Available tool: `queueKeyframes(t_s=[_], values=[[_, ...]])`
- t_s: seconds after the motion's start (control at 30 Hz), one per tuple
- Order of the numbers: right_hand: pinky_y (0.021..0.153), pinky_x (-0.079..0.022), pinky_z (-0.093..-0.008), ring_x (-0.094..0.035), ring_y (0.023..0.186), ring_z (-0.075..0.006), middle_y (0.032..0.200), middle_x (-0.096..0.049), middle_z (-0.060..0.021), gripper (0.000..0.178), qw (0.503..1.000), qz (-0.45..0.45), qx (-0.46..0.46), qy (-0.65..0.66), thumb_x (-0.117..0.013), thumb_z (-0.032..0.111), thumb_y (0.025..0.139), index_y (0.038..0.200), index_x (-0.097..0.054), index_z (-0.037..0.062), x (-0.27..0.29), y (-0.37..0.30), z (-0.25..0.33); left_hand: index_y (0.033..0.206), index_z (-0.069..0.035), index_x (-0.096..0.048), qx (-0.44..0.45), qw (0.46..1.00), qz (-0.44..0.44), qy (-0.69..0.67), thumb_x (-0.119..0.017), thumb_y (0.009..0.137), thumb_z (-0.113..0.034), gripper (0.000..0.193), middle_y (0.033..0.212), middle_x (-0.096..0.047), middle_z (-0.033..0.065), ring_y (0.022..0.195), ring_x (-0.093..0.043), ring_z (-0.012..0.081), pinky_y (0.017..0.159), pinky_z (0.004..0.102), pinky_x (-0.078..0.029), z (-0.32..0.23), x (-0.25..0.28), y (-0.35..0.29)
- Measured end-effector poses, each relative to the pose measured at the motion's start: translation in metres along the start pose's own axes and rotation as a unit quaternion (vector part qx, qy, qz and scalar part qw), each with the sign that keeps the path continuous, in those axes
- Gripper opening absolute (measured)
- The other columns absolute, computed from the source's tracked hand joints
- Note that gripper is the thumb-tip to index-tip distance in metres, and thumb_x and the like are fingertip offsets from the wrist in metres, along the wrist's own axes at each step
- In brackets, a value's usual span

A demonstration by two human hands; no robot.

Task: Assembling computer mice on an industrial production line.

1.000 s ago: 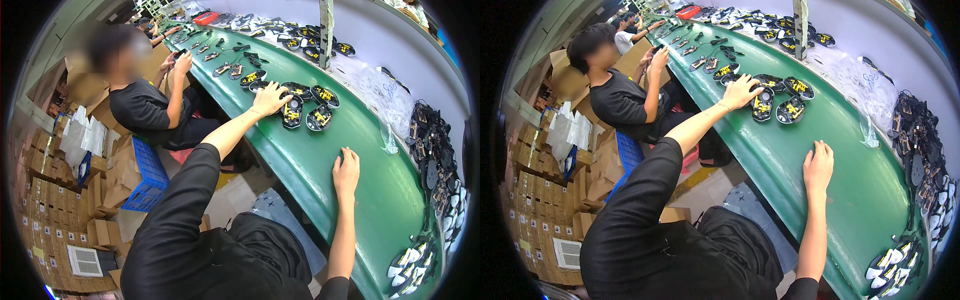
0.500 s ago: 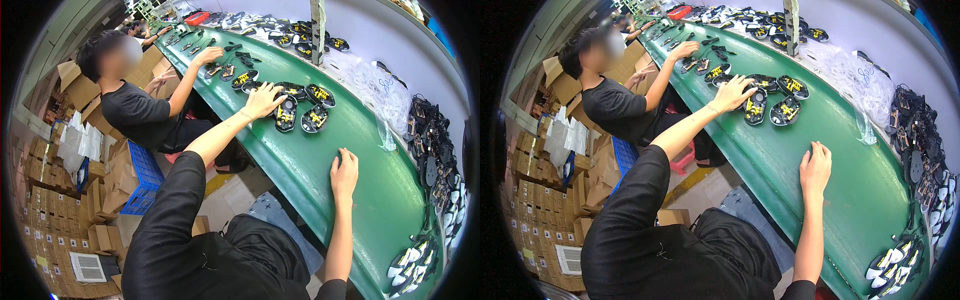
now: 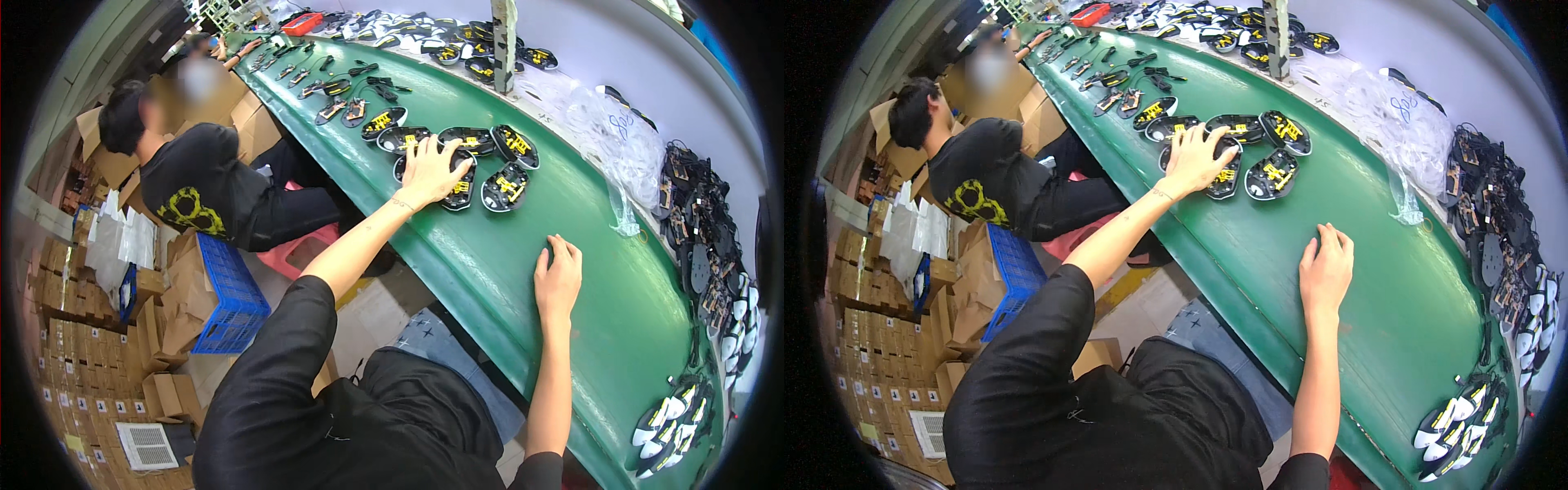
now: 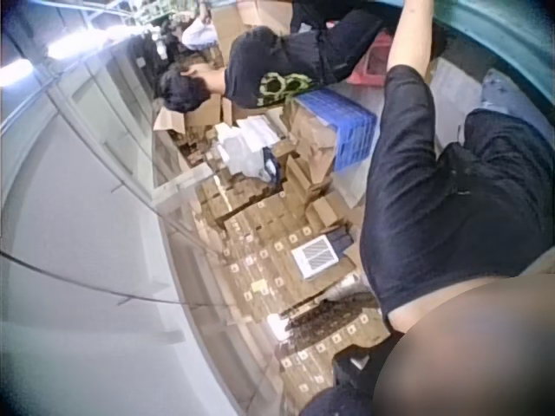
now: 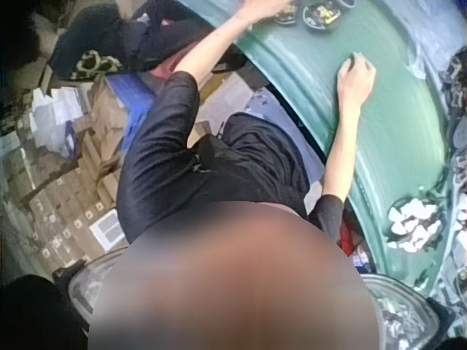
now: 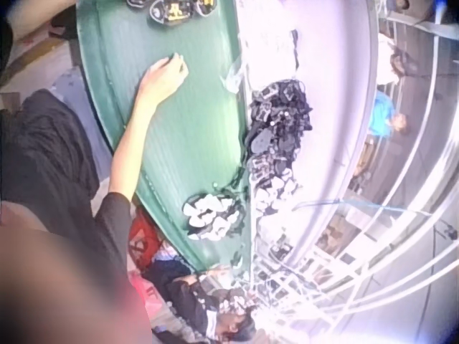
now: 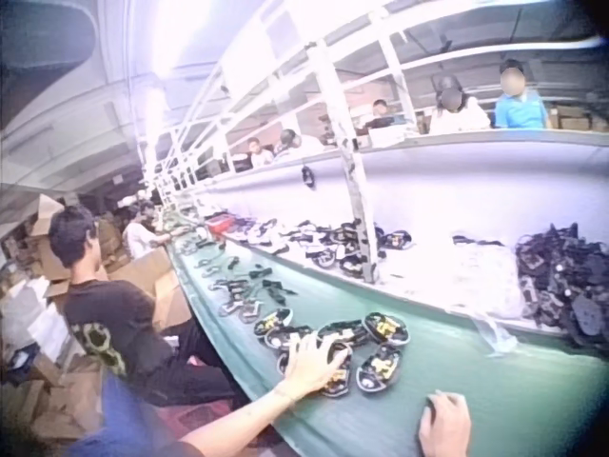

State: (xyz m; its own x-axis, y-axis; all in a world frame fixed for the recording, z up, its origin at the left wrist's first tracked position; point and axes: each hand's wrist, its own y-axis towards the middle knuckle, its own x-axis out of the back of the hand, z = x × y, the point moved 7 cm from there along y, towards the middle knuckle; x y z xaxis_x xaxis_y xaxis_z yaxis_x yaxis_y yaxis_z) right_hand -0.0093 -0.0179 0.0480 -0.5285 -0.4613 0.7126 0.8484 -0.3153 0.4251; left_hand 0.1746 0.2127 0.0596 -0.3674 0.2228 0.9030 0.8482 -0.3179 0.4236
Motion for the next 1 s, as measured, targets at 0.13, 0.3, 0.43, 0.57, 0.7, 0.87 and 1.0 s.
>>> queueKeyframes(t_s=[0.13, 0.3, 0.43, 0.57, 0.7, 0.87, 1.0], values=[[0.092, -0.048, -0.0404, -0.056, 0.109, -0.0301, 0.115, -0.064, -0.0141, 0.024, 1.000, -0.012, 0.007, 0.012, -0.060, 0.005, 0.084, 0.108, -0.063, 0.0004, 0.001, 0.001, 0.001, 0.130, -0.015, -0.050, -0.032, 0.996, -0.083, -0.011, -0.054, 0.089, -0.045, 0.051, 0.123, -0.050, 0.0198, 0.121, -0.042, 0.0343, 0.107, 0.0519, -0.024, 0.002, -0.001, -0.005], [0.092, -0.047, -0.0407, -0.055, 0.109, -0.0309, 0.115, -0.064, -0.0134, 0.024, 1.000, -0.004, -0.008, -0.002, -0.060, 0.006, 0.084, 0.107, -0.063, 0.0002, 0.002, 0.000, -0.001, 0.128, -0.014, -0.050, -0.036, 0.995, -0.094, -0.012, -0.056, 0.087, -0.042, 0.050, 0.121, -0.050, 0.0184, 0.119, -0.043, 0.0340, 0.105, 0.0523, -0.026, -0.006, 0.000, -0.008], [0.092, -0.047, -0.0411, -0.055, 0.108, -0.0314, 0.115, -0.064, -0.0131, 0.024, 1.000, -0.010, 0.006, -0.019, -0.061, 0.007, 0.084, 0.107, -0.063, 0.0000, 0.001, 0.000, 0.001, 0.128, -0.015, -0.050, -0.032, 0.993, -0.113, -0.020, -0.057, 0.086, -0.040, 0.050, 0.122, -0.050, 0.0193, 0.119, -0.043, 0.0341, 0.103, 0.0507, -0.027, -0.008, 0.005, -0.013], [0.091, -0.047, -0.0412, -0.055, 0.107, -0.0321, 0.116, -0.064, -0.0129, 0.024, 0.999, -0.016, 0.019, -0.033, -0.061, 0.007, 0.084, 0.106, -0.064, 0.0000, 0.001, -0.001, 0.002, 0.129, -0.015, -0.049, -0.028, 0.990, -0.133, -0.032, -0.058, 0.083, -0.034, 0.050, 0.126, -0.049, 0.0203, 0.119, -0.044, 0.0338, 0.102, 0.0488, -0.028, -0.012, 0.012, -0.018], [0.090, -0.048, -0.0412, -0.055, 0.106, -0.0324, 0.116, -0.064, -0.0122, 0.024, 0.999, -0.022, 0.018, -0.038, -0.061, 0.007, 0.084, 0.106, -0.064, 0.0003, 0.002, 0.000, 0.001, 0.129, -0.015, -0.049, -0.027, 0.988, -0.147, -0.025, -0.058, 0.081, -0.029, 0.051, 0.126, -0.049, 0.0204, 0.119, -0.044, 0.0340, 0.102, 0.0489, -0.028, -0.015, 0.015, -0.022], [0.088, -0.049, -0.0409, -0.056, 0.103, -0.0320, 0.113, -0.065, -0.0083, 0.023, 0.999, -0.025, 0.004, -0.037, -0.061, 0.007, 0.084, 0.106, -0.063, 0.0011, 0.005, 0.003, 0.000, 0.123, -0.015, -0.049, -0.039, 0.980, -0.196, -0.013, -0.059, 0.076, -0.024, 0.050, 0.119, -0.049, 0.0196, 0.114, -0.045, 0.0339, 0.099, 0.0483, -0.031, -0.019, 0.020, -0.024], [0.085, -0.050, -0.0412, -0.056, 0.101, -0.0315, 0.108, -0.065, -0.0064, 0.023, 0.999, -0.027, -0.005, -0.032, -0.060, 0.006, 0.084, 0.106, -0.062, 0.0019, 0.007, 0.003, -0.001, 0.123, -0.015, -0.049, -0.039, 0.979, -0.200, -0.012, -0.059, 0.075, -0.024, 0.049, 0.119, -0.049, 0.0195, 0.114, -0.045, 0.0339, 0.099, 0.0485, -0.031, -0.020, 0.019, -0.024]])
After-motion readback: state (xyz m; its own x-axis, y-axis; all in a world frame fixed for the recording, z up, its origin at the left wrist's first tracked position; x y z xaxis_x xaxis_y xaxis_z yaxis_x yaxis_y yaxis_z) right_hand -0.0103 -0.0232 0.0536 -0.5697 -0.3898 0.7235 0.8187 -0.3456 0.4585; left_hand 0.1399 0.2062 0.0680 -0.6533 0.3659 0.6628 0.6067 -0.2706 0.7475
